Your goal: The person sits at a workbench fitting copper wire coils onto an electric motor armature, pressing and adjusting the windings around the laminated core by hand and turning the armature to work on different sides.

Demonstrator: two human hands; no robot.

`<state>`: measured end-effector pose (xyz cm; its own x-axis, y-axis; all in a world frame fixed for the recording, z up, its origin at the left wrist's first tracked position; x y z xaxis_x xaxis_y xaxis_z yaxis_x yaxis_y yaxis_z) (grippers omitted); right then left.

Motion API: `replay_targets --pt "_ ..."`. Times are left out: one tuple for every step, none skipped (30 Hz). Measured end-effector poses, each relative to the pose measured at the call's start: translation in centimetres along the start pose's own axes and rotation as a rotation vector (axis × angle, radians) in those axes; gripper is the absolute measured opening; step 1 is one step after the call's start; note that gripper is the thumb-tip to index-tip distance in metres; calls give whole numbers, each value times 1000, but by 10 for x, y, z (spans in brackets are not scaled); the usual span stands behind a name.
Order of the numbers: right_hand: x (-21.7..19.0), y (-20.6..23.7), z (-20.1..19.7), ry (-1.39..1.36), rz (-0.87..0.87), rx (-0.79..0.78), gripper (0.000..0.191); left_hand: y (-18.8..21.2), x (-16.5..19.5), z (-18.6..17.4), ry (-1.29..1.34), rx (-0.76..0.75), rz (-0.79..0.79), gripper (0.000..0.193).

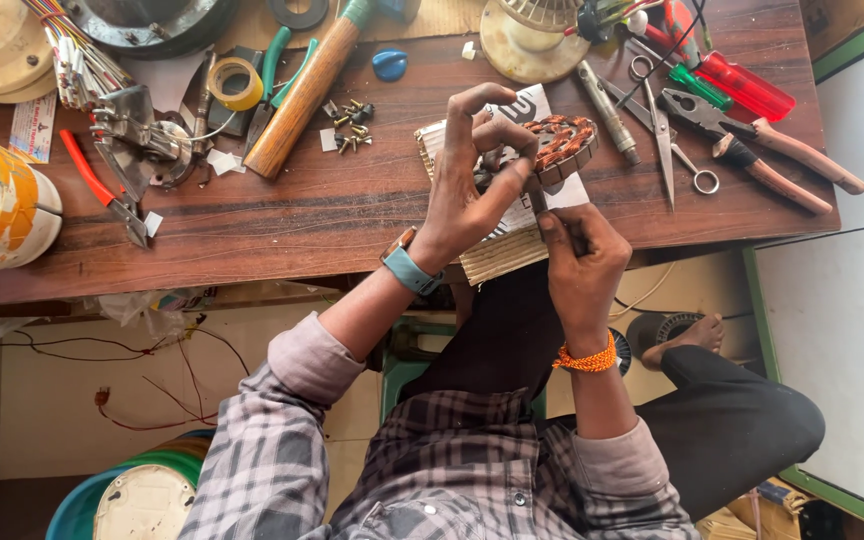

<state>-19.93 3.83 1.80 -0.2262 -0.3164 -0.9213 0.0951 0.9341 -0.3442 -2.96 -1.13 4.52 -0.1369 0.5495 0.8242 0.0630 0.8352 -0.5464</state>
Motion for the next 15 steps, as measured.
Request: replay_targets --pt "2 1 -3 -5 -3 12 16 -2 0 2 -7 -3 -23 59" --pt "4 2 -5 -10 -6 23 16 -4 1 5 -14 -5 -45 60" --pt "6 2 -8 -16 -11 35 17 -6 7 8 -139 3 39 63" --pt "7 1 -12 -19 -32 39 17 -6 14 12 -266 10 122 67" --pt "8 -2 -18 -22 -53 43 17 -5 20 14 -393 19 206 70" --pt "8 -4 -25 -25 -72 45 17 -5 22 15 -471 18 224 70" --pt "9 -8 -32 18 -65 54 17 -4 24 17 -549 15 242 70" --pt "9 -13 -39 62 -56 64 17 -4 24 19 -625 12 260 70" --pt "10 -17 -45 108 -47 73 17 -4 25 19 -652 25 293 65" --pt "7 -23 -49 117 -78 61 17 -3 26 18 -677 38 327 61" --pt "4 -29 -53 126 -111 51 17 -3 26 18 -701 50 363 57" --pt "0 -36 -56 135 -141 42 17 -3 25 18 -687 36 354 54" --pt "-5 -42 -58 176 -161 42 17 -3 24 17 -672 21 345 51" --pt "-11 -48 -59 217 -182 42 16 -2 23 17 -658 7 336 48" --pt "-17 -54 -60 257 -204 38 16 -2 23 18 -660 13 336 47"
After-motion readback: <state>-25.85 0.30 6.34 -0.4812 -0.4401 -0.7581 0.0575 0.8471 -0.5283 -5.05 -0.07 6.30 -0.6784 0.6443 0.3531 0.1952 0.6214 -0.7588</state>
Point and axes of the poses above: each hand's wrist, its own y-axis away from the middle knuckle, its own z-axis out of the palm, x = y × z, the point moved 5 cm from there along -y, towards the middle knuckle, and after that the axes turned 7 degrees about -y, right-handed, at the moved point
